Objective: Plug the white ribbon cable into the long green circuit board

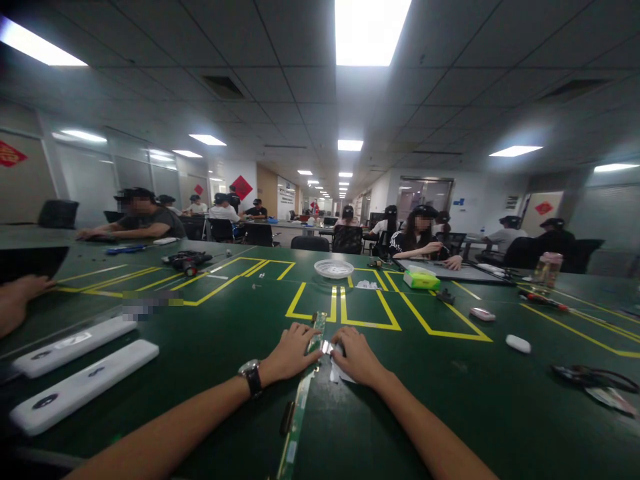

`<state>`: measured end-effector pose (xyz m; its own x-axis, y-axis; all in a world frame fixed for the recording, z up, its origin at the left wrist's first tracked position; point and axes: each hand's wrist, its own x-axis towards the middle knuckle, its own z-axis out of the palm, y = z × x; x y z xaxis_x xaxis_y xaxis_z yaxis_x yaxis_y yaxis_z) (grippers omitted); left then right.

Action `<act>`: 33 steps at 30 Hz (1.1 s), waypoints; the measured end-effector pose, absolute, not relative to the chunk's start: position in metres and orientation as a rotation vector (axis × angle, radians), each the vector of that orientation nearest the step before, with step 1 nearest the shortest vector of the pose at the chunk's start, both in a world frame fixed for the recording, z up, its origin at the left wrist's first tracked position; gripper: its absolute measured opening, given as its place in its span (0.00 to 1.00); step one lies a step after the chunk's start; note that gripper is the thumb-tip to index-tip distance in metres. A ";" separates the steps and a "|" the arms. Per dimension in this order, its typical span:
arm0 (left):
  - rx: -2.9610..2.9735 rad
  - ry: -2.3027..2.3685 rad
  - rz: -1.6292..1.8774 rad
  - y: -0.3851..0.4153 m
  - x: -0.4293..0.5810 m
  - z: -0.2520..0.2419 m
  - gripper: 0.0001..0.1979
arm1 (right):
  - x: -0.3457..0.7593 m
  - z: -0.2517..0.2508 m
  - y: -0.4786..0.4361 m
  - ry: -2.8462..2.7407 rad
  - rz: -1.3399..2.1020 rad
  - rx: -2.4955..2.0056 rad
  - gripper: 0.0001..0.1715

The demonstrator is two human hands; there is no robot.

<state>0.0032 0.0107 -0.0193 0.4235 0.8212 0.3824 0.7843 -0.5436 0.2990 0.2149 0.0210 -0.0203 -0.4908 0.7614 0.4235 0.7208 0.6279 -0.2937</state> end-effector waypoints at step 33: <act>1.150 0.775 1.233 0.030 0.011 -0.014 0.20 | 0.199 -0.014 0.014 -1.800 1.194 -1.054 0.20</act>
